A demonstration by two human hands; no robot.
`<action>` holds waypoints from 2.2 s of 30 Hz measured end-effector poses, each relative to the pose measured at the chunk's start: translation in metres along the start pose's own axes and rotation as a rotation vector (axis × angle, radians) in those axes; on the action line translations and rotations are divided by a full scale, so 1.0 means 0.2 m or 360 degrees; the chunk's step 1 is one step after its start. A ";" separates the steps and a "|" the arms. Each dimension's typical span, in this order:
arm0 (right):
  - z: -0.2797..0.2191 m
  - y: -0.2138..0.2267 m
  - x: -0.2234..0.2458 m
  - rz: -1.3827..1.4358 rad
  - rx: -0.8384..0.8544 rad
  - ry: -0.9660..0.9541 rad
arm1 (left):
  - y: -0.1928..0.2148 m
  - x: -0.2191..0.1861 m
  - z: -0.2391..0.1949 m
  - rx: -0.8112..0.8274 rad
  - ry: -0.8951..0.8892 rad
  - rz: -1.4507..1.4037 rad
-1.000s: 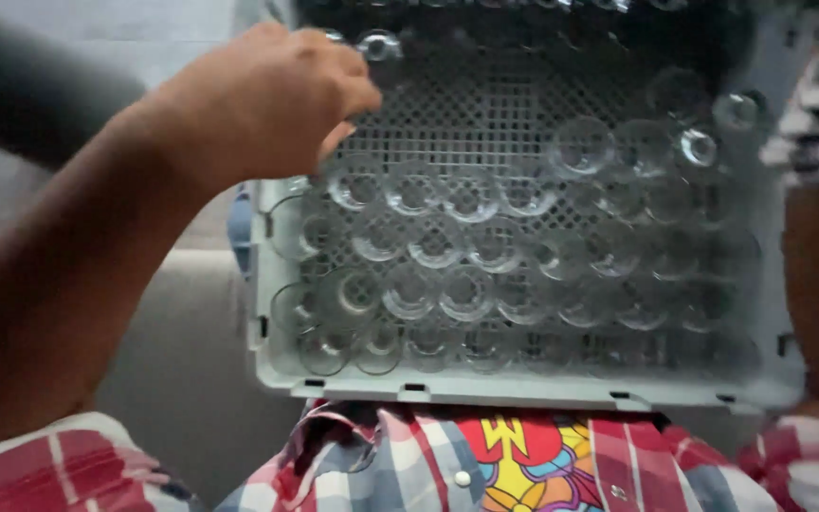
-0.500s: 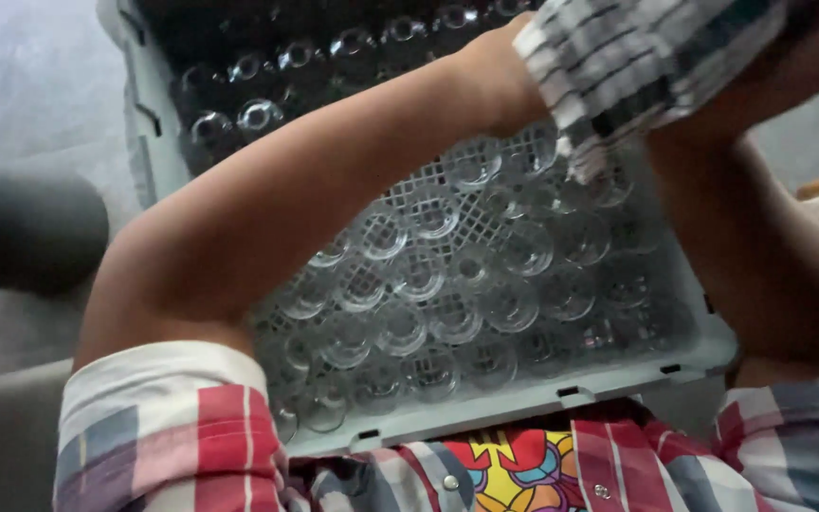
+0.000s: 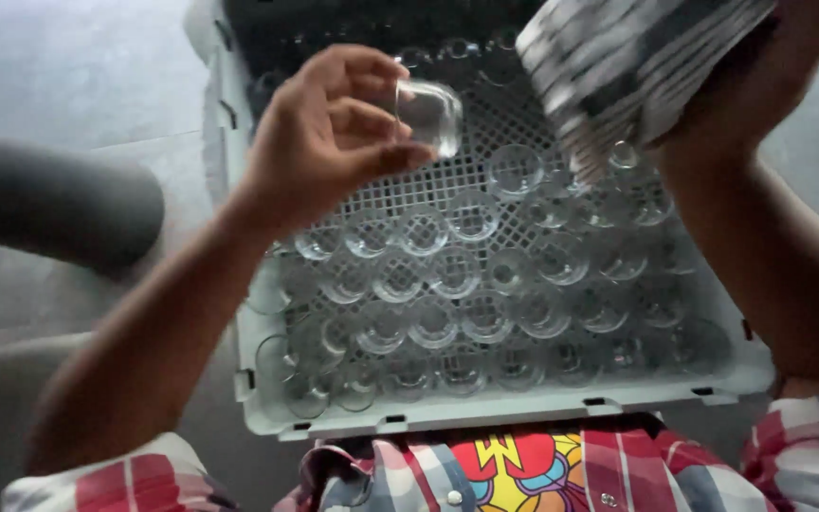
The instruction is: Cleaning and drying small shot glasses from a dishwasher rack using a cloth.
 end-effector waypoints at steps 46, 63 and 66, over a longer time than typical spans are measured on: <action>0.10 -0.61 0.39 -0.0601 0.1240 0.0613 | -0.16 0.15 -0.24 -0.0491 -0.0259 -0.0003; -0.06 -0.69 0.37 -0.0021 0.1121 0.0053 | -0.20 0.06 -0.24 -0.0284 -0.0266 -0.1073; -0.07 -0.67 0.35 -0.0089 0.1039 0.0137 | -0.19 0.07 -0.24 -0.0271 -0.0389 -0.1103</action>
Point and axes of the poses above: each hand's wrist, its own z-axis towards the middle knuckle, its own y-axis out of the back of the hand, x = y × z, the point moved 4 cm from there along z, towards the middle knuckle, and after that the axes turned 5 degrees about x, right-handed, at the moved point
